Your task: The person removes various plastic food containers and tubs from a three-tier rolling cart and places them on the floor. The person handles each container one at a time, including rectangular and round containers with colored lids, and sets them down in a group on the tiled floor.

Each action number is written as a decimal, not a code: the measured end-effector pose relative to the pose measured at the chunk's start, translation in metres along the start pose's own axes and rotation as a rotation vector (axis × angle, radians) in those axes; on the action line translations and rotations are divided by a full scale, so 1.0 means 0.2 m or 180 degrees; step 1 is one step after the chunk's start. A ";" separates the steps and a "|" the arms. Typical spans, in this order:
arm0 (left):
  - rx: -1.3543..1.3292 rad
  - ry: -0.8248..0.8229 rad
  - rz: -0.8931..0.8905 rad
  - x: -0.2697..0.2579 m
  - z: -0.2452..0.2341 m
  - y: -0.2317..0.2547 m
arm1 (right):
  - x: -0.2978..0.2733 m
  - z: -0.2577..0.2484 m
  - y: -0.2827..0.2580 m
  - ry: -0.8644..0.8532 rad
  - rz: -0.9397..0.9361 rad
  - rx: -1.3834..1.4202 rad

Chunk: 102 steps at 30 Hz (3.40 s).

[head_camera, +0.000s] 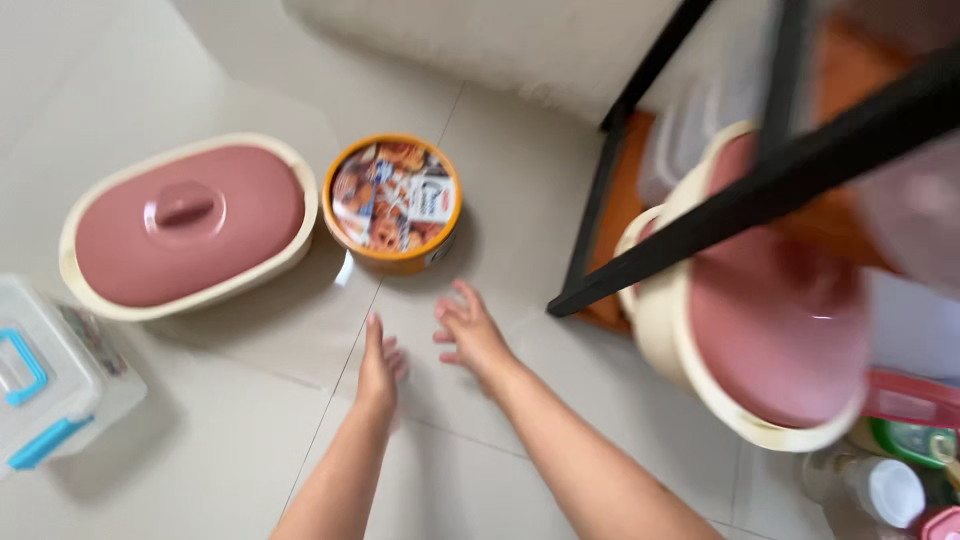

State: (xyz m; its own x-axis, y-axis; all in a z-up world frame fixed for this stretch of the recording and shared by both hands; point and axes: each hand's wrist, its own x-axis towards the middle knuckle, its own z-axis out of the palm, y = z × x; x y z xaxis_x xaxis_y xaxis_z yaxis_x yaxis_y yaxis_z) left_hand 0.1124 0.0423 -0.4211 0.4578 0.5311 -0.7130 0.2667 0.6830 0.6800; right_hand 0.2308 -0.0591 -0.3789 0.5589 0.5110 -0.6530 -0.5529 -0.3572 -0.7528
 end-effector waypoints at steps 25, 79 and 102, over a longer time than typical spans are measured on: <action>0.0075 -0.2203 0.3993 -2.82 1.72 1.41 | -2.88 -1.27 -1.75 0.2417 -0.3892 -0.1059; 0.0454 -0.0374 0.3602 -3.32 -0.04 1.81 | -3.36 -0.03 -1.75 0.1008 -0.3491 -0.0830; 0.0371 -0.0237 0.3013 -3.00 -0.07 1.72 | -3.07 -0.02 -1.61 0.0798 -0.2561 -0.0654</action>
State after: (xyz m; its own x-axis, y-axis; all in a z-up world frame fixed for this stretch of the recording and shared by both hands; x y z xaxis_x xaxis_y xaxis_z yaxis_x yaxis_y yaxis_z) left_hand -0.0825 -0.0349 0.2379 0.5786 0.8015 0.1513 -0.1608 -0.0697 0.9845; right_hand 0.0679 -0.2610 0.2631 0.8654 0.4903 0.1034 0.1779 -0.1077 -0.9781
